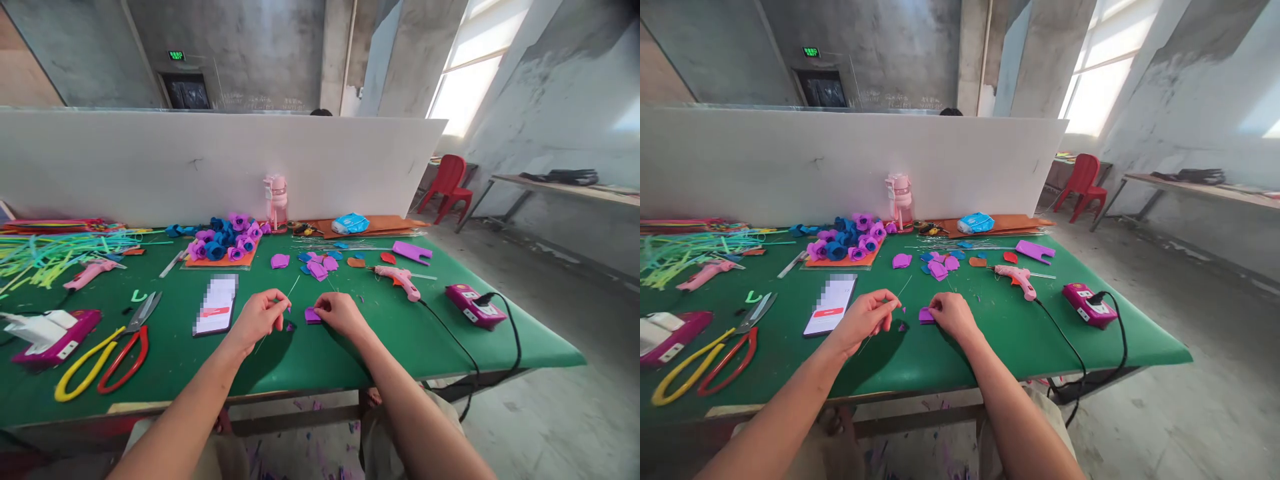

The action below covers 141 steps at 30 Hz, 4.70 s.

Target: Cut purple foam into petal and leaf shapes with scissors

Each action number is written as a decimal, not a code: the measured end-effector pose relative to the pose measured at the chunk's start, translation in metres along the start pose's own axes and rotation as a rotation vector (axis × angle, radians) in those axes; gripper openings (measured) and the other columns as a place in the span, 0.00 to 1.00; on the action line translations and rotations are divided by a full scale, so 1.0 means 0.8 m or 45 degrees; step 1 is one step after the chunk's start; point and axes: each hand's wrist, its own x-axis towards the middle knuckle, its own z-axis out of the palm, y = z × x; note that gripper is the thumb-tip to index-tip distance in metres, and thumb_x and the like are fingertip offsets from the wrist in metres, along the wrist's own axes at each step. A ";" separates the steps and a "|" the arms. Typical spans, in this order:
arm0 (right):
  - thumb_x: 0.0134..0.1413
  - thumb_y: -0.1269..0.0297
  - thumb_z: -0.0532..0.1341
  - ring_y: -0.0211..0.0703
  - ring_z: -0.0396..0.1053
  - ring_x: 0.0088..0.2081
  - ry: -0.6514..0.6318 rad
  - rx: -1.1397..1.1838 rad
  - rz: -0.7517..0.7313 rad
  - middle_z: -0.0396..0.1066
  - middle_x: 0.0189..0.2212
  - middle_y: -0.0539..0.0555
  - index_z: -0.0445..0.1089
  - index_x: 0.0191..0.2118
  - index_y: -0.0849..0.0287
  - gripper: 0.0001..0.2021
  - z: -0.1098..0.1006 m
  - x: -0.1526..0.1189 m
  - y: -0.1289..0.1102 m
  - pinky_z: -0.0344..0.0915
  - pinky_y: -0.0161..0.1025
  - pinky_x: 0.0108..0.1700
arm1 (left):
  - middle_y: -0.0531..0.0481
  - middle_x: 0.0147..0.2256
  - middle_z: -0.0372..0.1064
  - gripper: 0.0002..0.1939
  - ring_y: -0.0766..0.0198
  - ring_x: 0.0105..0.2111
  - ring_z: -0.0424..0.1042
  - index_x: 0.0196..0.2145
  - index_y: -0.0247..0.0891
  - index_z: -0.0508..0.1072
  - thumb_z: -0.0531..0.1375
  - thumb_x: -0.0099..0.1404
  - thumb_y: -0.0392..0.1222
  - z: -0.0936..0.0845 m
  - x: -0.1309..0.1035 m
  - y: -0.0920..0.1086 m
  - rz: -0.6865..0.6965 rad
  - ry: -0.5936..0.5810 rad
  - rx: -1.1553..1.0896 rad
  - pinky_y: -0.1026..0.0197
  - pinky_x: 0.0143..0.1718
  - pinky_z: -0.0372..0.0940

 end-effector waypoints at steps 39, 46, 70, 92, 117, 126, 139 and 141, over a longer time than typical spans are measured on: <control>0.56 0.70 0.53 0.39 0.67 0.34 0.019 -0.220 -0.202 0.72 0.31 0.53 0.72 0.33 0.59 0.10 -0.019 -0.014 0.003 0.56 0.32 0.35 | 0.53 0.21 0.66 0.11 0.68 0.20 0.60 0.29 0.36 0.77 0.59 0.51 0.44 0.040 0.031 -0.026 0.142 0.140 0.250 0.66 0.21 0.53; 0.58 0.69 0.52 0.39 0.66 0.35 0.009 -0.215 -0.314 0.70 0.31 0.52 0.71 0.35 0.60 0.09 -0.013 -0.014 0.002 0.56 0.32 0.36 | 0.56 0.17 0.63 0.09 0.67 0.19 0.59 0.27 0.38 0.77 0.62 0.51 0.45 0.047 0.037 -0.023 0.162 0.162 0.354 0.65 0.22 0.52; 0.53 0.59 0.62 0.43 0.64 0.38 -0.016 -0.376 -0.407 0.67 0.36 0.53 0.68 0.41 0.57 0.11 -0.002 -0.021 -0.008 0.58 0.37 0.38 | 0.59 0.16 0.58 0.06 0.74 0.14 0.49 0.21 0.36 0.68 0.61 0.45 0.39 -0.016 0.006 0.001 -0.147 -0.399 0.199 0.70 0.13 0.40; 0.59 0.74 0.50 0.48 0.67 0.45 -0.126 -0.631 -0.548 0.71 0.43 0.65 0.68 0.45 0.67 0.13 0.048 -0.053 -0.077 0.62 0.42 0.48 | 0.62 0.17 0.55 0.10 0.78 0.11 0.44 0.26 0.37 0.66 0.61 0.49 0.44 -0.045 0.023 -0.009 0.128 0.420 -0.223 0.69 0.12 0.40; 0.58 0.61 0.56 0.47 0.64 0.55 -0.571 0.047 -0.401 0.66 0.55 0.56 0.66 0.55 0.53 0.19 -0.052 -0.183 -0.056 0.61 0.41 0.54 | 0.58 0.21 0.62 0.10 0.75 0.16 0.50 0.26 0.37 0.68 0.62 0.49 0.46 -0.037 0.005 0.006 0.197 0.307 -0.145 0.67 0.17 0.45; 0.57 0.61 0.53 0.47 0.71 0.39 0.340 -0.237 0.498 0.76 0.35 0.56 0.73 0.37 0.60 0.14 -0.136 -0.067 0.076 0.62 0.37 0.39 | 0.55 0.22 0.65 0.09 0.69 0.22 0.60 0.24 0.37 0.69 0.60 0.51 0.46 -0.011 0.001 0.003 0.230 0.169 -0.016 0.67 0.24 0.54; 0.47 0.68 0.56 0.46 0.71 0.34 0.285 -0.025 0.554 0.75 0.30 0.53 0.73 0.31 0.55 0.08 -0.162 0.008 0.144 0.62 0.39 0.38 | 0.53 0.23 0.68 0.08 0.64 0.27 0.65 0.22 0.38 0.69 0.60 0.50 0.45 0.014 0.000 -0.001 0.265 0.082 0.057 0.63 0.32 0.59; 0.45 0.68 0.56 0.46 0.70 0.34 0.354 0.049 0.499 0.75 0.31 0.54 0.71 0.33 0.57 0.08 -0.160 0.004 0.138 0.62 0.39 0.37 | 0.53 0.23 0.68 0.08 0.65 0.27 0.65 0.22 0.37 0.69 0.60 0.50 0.45 0.015 0.001 -0.002 0.269 0.091 0.045 0.64 0.31 0.59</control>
